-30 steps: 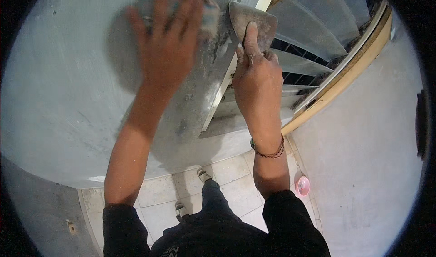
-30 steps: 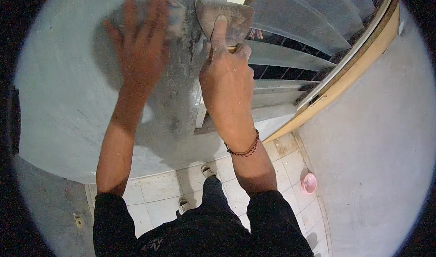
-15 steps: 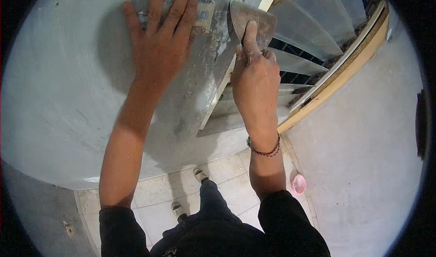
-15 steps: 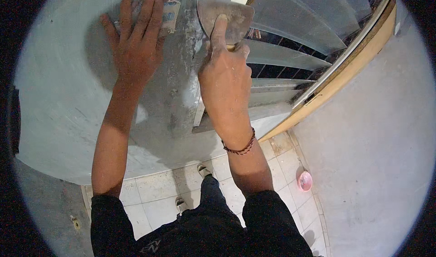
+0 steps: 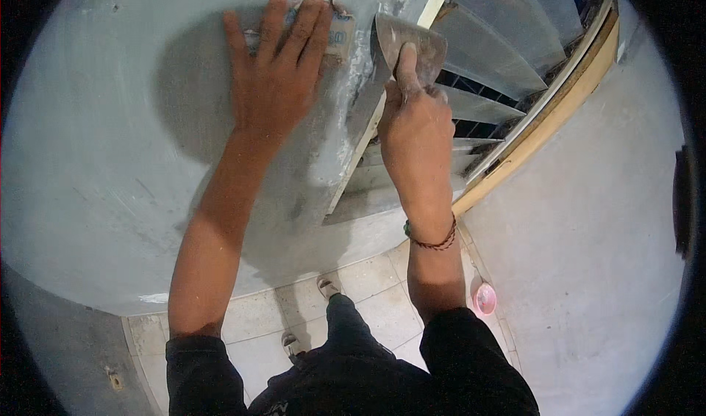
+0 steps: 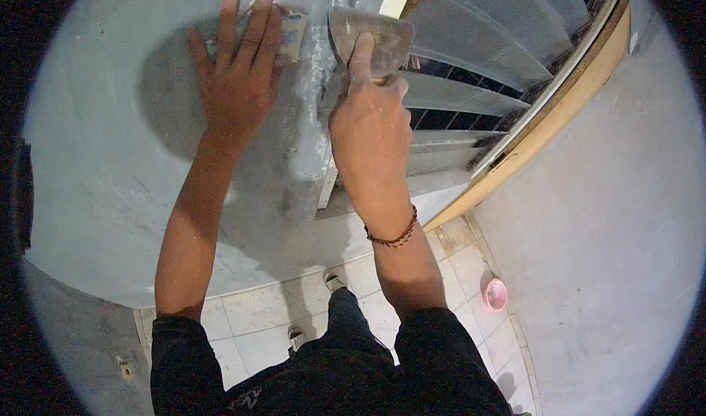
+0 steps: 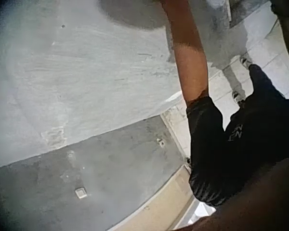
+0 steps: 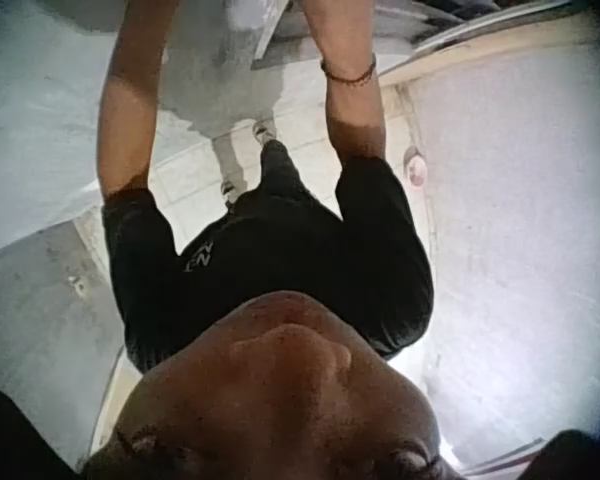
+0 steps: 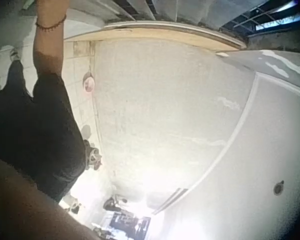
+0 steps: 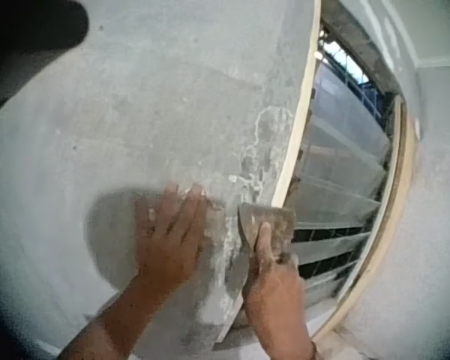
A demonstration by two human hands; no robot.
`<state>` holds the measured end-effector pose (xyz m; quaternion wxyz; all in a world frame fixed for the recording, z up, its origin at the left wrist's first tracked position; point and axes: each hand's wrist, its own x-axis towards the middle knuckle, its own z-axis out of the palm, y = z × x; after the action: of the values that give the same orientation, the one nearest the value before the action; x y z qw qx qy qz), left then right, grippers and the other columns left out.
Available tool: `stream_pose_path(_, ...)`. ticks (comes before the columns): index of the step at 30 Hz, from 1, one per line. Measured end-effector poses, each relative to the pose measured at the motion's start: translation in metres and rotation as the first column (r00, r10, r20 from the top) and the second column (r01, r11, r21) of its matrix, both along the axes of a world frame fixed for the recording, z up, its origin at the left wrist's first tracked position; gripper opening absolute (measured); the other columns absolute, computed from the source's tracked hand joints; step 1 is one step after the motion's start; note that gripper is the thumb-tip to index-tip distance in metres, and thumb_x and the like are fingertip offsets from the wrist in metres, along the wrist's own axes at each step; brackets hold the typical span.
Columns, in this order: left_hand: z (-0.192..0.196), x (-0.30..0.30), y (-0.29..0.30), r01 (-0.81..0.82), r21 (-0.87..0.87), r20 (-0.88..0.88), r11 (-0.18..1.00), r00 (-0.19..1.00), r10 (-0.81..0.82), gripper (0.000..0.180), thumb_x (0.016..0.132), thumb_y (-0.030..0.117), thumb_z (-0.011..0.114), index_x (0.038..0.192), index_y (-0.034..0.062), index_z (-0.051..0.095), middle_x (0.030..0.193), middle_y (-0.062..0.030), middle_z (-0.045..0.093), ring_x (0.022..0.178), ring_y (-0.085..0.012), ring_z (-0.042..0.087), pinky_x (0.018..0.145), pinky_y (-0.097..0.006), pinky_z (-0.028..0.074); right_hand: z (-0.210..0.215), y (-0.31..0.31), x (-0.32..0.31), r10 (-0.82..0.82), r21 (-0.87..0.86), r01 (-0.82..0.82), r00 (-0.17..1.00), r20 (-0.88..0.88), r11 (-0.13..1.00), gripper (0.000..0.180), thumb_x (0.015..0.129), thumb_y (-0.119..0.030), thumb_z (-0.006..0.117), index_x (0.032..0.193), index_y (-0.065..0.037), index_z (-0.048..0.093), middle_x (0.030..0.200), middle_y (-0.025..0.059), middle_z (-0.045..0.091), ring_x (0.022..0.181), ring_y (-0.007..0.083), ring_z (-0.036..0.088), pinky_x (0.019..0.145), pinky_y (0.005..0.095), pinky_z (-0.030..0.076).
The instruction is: The person is using a putty knife and a cloth to patch a wall near a window frame.
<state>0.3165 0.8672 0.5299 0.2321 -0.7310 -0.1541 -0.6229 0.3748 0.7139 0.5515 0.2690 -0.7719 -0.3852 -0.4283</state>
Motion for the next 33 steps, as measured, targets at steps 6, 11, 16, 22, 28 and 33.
stream_pose_path(6,-0.001,0.001,0.005,0.082,0.037,0.033,0.996,0.996,-0.083,0.060,0.078,0.027,0.061,0.134,0.0172,0.043,0.145,0.0041,0.031,0.135,-0.0253,0.026,0.103,-0.065,0.011,-0.005,-0.005,-0.005,-0.018,-0.072,0.009,0.993,-0.116,0.997,0.047,0.088,-0.014,0.045,0.134,-0.007,0.037,0.091,0.0372,0.053,0.074,0.0486,0.060,0.060,0.0476,0.051)
stream_pose_path(11,-0.001,-0.001,0.004,0.082,0.025,0.027,0.996,0.996,-0.083,0.061,0.078,0.028,0.062,0.134,0.0174,0.042,0.145,0.0040,0.031,0.135,-0.0251,0.026,0.102,-0.066,0.011,0.006,-0.004,-0.005,0.008,-0.062,-0.015,0.994,-0.107,0.998,0.046,0.088,-0.015,0.046,0.132,-0.006,0.040,0.092,0.0368,0.054,0.077,0.0481,0.059,0.063,0.0480,0.050)
stream_pose_path(16,-0.002,-0.003,0.007,0.066,0.043,0.017,0.997,0.998,-0.066,0.065,0.075,0.027,0.066,0.134,0.0171,0.042,0.146,0.0041,0.031,0.135,-0.0251,0.025,0.102,-0.067,0.010,0.010,-0.007,-0.005,-0.012,-0.120,-0.005,0.991,-0.136,0.993,0.046,0.086,-0.012,0.049,0.131,-0.002,0.040,0.093,0.0357,0.055,0.080,0.0474,0.057,0.067,0.0491,0.049)
stream_pose_path(22,0.011,0.013,0.009,0.053,0.057,0.026,0.997,0.998,-0.055,0.047,0.076,0.021,0.064,0.119,0.0057,0.055,0.136,-0.0066,0.044,0.127,-0.0331,0.037,0.095,-0.067,0.026,0.003,-0.011,0.001,-0.039,-0.127,0.032,0.998,-0.048,0.991,0.046,0.087,-0.014,0.047,0.132,-0.005,0.039,0.090,0.0341,0.056,0.077,0.0467,0.058,0.063,0.0474,0.051)
stream_pose_path(28,0.011,-0.008,-0.004,-0.038,0.174,0.073,0.984,0.997,0.025,0.052,0.070,0.017,0.067,0.118,0.0040,0.055,0.133,-0.0075,0.046,0.126,-0.0329,0.038,0.094,-0.069,0.025,0.003,-0.013,0.002,-0.081,-0.140,0.073,0.995,-0.052,0.988,0.045,0.089,-0.016,0.046,0.132,-0.006,0.039,0.085,0.0331,0.055,0.072,0.0475,0.059,0.063,0.0472,0.051)
stream_pose_path(33,0.012,-0.012,-0.007,0.022,0.118,0.047,0.993,0.998,-0.028,0.050,0.069,0.014,0.066,0.117,0.0021,0.056,0.129,-0.0097,0.051,0.123,-0.0331,0.043,0.094,-0.068,0.025,0.000,-0.011,-0.001,-0.074,-0.071,0.075,0.997,0.024,0.995,0.034,0.087,-0.011,0.051,0.119,0.001,0.052,0.075,0.0296,0.058,0.069,0.0436,0.059,0.058,0.0474,0.047)
